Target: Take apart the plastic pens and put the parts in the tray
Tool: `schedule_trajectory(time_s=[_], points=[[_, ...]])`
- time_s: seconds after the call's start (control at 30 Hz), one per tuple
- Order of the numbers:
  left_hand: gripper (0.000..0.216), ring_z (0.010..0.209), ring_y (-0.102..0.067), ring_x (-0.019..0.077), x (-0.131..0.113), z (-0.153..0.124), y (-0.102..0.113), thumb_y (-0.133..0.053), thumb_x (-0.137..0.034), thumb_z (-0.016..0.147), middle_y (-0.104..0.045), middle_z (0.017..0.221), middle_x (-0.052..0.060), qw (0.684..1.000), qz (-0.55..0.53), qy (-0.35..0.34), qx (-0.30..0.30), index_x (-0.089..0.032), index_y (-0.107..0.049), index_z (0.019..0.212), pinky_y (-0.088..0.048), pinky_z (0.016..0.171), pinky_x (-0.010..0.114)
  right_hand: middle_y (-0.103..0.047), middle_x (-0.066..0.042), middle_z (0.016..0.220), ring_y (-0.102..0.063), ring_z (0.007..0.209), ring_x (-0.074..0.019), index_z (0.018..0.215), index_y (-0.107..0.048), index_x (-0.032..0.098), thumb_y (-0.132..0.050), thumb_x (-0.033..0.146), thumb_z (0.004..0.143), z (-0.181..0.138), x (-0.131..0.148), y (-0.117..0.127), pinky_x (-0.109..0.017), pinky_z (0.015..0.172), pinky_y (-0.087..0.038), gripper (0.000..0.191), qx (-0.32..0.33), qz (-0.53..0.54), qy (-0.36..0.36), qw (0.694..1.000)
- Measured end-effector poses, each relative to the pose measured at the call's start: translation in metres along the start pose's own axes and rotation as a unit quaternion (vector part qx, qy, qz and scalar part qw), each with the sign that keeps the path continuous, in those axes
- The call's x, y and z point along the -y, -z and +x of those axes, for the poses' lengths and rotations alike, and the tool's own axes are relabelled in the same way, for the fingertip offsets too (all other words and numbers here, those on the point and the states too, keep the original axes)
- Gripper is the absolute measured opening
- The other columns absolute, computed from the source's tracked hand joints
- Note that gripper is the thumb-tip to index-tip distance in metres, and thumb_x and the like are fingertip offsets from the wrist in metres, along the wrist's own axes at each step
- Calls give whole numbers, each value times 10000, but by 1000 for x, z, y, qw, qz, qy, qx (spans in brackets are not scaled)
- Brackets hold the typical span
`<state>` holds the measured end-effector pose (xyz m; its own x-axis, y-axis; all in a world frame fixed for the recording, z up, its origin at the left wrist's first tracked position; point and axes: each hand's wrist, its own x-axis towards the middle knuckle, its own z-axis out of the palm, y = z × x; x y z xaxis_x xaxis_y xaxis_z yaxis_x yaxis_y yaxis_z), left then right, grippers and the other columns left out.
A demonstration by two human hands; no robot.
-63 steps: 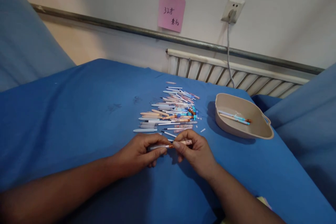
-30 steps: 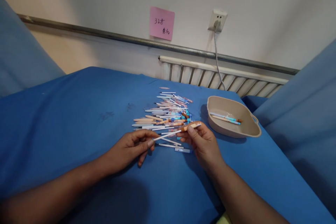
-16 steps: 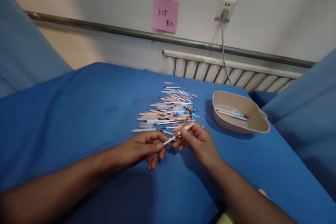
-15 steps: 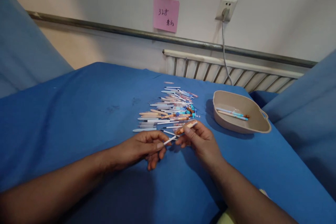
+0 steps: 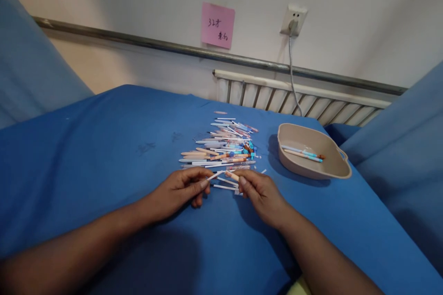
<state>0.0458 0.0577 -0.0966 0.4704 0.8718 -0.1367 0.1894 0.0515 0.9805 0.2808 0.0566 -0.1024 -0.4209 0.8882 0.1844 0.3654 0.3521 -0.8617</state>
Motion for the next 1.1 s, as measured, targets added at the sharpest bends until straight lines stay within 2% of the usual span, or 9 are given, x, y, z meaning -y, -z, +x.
schedule_trajectory(time_s=[0.17, 0.37, 0.57, 0.73, 0.9, 1.1], points=[[232, 592, -547, 95, -2, -2, 1, -506, -319, 892, -596, 821, 7, 998, 67, -12, -8, -180, -606, 1048, -477, 564, 226, -540, 6, 667, -520, 616, -139, 1023, -668, 218, -434, 366, 944, 1, -1, 2, -253, 598, -421, 289, -27, -4, 0, 1000], [235, 601, -551, 107, -4, -5, 0, -474, -315, 907, -603, 786, -5, 989, 139, -42, 7, -202, -628, 1044, -464, 575, 219, -556, 10, 678, -521, 621, -137, 1011, -657, 211, -427, 335, 951, 0, -2, 2, -246, 595, -409, 268, -25, -30, 6, 999], [254, 640, -561, 121, -7, -8, -3, -457, -277, 914, -628, 811, -1, 974, 210, -68, 39, -216, -620, 1100, -448, 618, 218, -635, -26, 847, -583, 790, -167, 1005, -636, 230, -433, 272, 950, -2, 4, -4, -277, 716, -433, 214, 10, -102, 74, 992], [207, 714, -592, 149, -5, -9, -8, -539, -273, 868, -644, 799, -8, 976, 204, -71, 25, -227, -613, 1056, -450, 649, 223, -627, -41, 834, -587, 775, -177, 967, -591, 225, -411, 260, 958, -7, 11, -12, -293, 693, -434, 184, 59, -130, 85, 986], [174, 713, -608, 146, -2, -8, -10, -572, -239, 838, -676, 810, -10, 979, 186, -77, 20, -216, -608, 1006, -451, 654, 227, -644, -40, 898, -594, 780, -180, 1052, -500, 232, -460, 275, 941, -11, 13, -16, -291, 677, -428, 126, 51, -124, 60, 989], [135, 752, -638, 152, -2, -9, -13, -589, -224, 822, -703, 846, -16, 974, 210, -89, 7, -221, -607, 956, -452, 665, 228, -616, -11, 782, -563, 677, -154, 941, -488, 224, -451, 272, 945, -11, 13, -19, -259, 606, -388, 61, 58, -132, 69, 987]])
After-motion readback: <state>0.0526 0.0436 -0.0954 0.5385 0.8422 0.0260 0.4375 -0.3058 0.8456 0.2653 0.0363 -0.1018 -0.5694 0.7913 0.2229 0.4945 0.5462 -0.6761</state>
